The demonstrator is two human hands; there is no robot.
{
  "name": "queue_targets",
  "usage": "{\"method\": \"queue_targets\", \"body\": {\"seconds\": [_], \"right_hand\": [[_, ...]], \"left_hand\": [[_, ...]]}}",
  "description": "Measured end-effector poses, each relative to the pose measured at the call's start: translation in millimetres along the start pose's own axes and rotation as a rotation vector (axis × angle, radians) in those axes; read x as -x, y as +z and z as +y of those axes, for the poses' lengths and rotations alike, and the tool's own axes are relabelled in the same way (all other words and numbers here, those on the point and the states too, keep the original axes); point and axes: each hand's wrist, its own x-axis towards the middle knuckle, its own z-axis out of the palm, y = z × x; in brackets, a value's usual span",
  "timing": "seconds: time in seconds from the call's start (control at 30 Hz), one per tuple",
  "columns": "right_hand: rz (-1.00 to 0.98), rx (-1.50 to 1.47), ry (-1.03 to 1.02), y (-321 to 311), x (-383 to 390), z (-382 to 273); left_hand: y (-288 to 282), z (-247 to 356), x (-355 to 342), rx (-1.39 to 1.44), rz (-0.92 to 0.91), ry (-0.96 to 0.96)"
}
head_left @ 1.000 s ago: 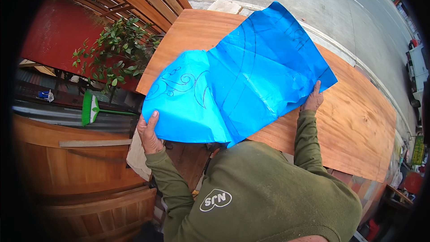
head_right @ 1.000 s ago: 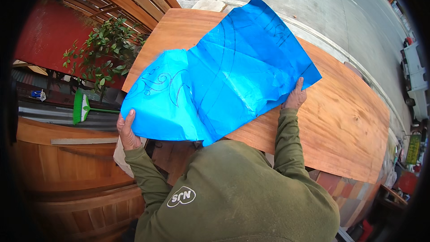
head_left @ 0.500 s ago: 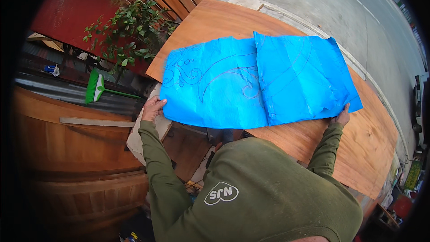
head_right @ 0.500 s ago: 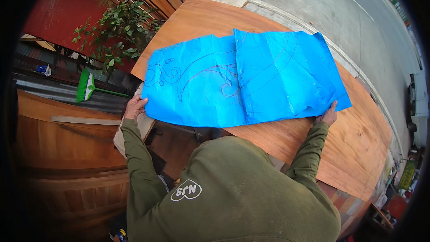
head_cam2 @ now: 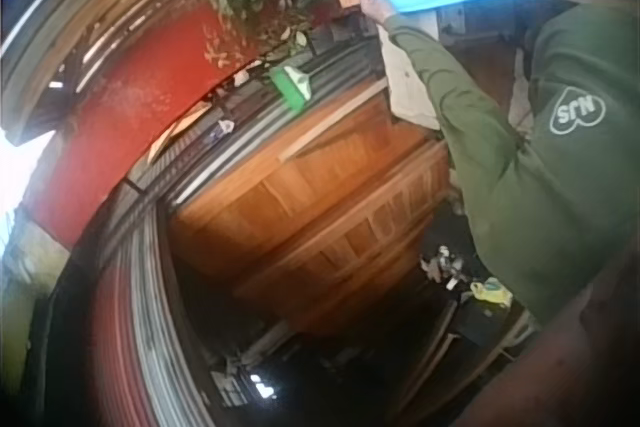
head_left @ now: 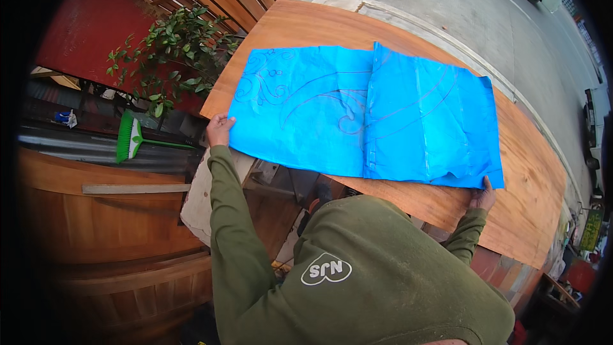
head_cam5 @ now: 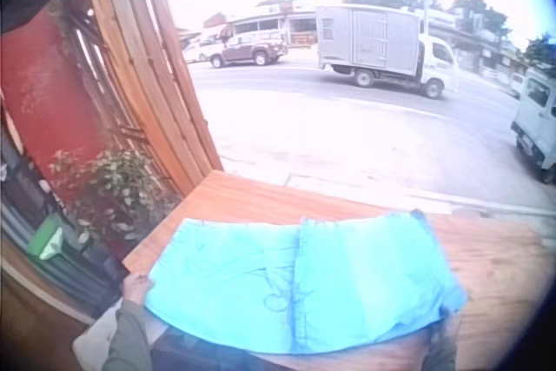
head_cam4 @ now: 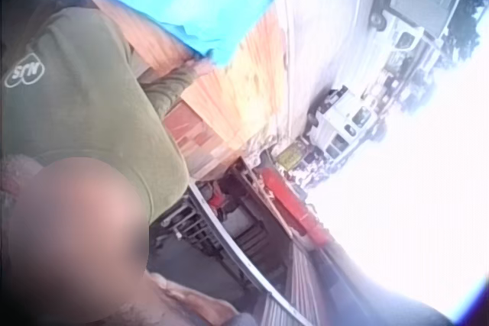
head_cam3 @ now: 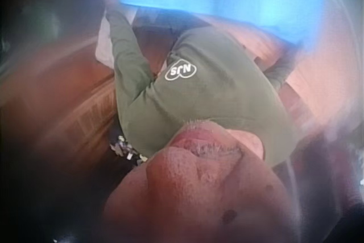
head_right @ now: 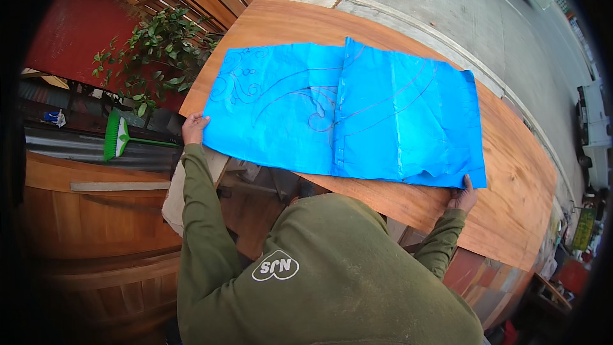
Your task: The person unrolls a blue paper template onto a large wooden slab. They position the template and use a hammer and a small metal container as weights to hold the paper in place while smoothing and aligning it by hand.
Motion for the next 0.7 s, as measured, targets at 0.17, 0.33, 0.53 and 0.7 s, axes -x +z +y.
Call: {"method": "queue_targets", "body": {"seconds": [0.17,0.33,0.53,0.7], "right_hand": [[0.043,0.058,0.062,-8,42,-8],[-0.002,0.09,0.115,-9,95,-10],[0.019,0.106,0.129,2,155,-1],[0.002,0.171,0.159,-4,173,4]], "left_hand": [[18,14,-25,-0.303,0.091,0.049],[33,43,-49,-0.614,0.101,0.126],[46,64,-94,-0.714,0.114,0.104],[47,77,-109,-0.779,0.085,0.085]]}}
